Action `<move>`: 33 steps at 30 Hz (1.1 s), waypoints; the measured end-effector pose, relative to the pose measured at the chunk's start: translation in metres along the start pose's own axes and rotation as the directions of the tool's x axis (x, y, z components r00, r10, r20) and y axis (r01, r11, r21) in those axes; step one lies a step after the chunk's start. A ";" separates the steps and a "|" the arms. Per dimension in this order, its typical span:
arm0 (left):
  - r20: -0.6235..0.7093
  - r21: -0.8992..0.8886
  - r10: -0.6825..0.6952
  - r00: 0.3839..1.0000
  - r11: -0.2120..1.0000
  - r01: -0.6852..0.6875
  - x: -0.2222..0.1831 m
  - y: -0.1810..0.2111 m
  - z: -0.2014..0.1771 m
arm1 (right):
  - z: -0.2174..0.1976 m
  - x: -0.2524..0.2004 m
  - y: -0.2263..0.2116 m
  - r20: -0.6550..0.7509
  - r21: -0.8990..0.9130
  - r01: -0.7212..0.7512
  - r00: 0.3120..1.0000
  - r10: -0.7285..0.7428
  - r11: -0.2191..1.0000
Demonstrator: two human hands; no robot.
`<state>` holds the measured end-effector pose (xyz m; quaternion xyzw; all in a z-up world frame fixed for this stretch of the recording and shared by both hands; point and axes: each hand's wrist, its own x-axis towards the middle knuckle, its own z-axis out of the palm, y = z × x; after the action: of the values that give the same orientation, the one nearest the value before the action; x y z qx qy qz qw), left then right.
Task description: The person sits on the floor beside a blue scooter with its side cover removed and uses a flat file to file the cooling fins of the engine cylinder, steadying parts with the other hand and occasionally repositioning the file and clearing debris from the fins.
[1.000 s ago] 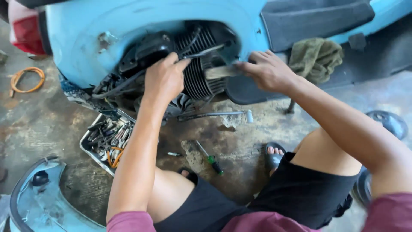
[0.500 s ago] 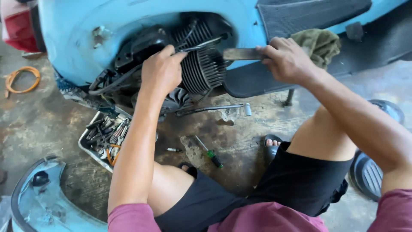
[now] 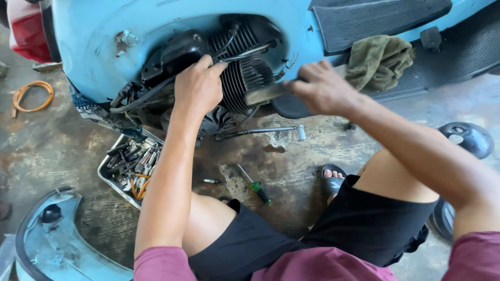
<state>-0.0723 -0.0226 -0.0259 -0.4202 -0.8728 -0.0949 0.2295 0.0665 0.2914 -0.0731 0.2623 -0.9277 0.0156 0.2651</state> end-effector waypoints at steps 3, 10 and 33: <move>0.081 -0.036 0.017 0.997 0.999 -0.014 -0.004 0.000 0.003 | 0.010 -0.005 -0.003 -0.115 0.030 0.054 0.992 -0.050 0.998; 0.096 -0.090 0.013 0.995 0.996 -0.005 0.001 0.004 -0.006 | 0.051 0.006 -0.008 -0.199 0.055 0.085 0.977 -0.072 0.995; 0.096 -0.053 0.048 0.994 0.998 -0.043 -0.003 -0.002 0.004 | 0.016 -0.013 0.012 -0.298 -0.057 0.090 0.949 -0.103 0.994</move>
<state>-0.0736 -0.0251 -0.0309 -0.4497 -0.8705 -0.0915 0.1780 0.0621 0.3051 -0.0920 0.2960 -0.8629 0.0224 0.4090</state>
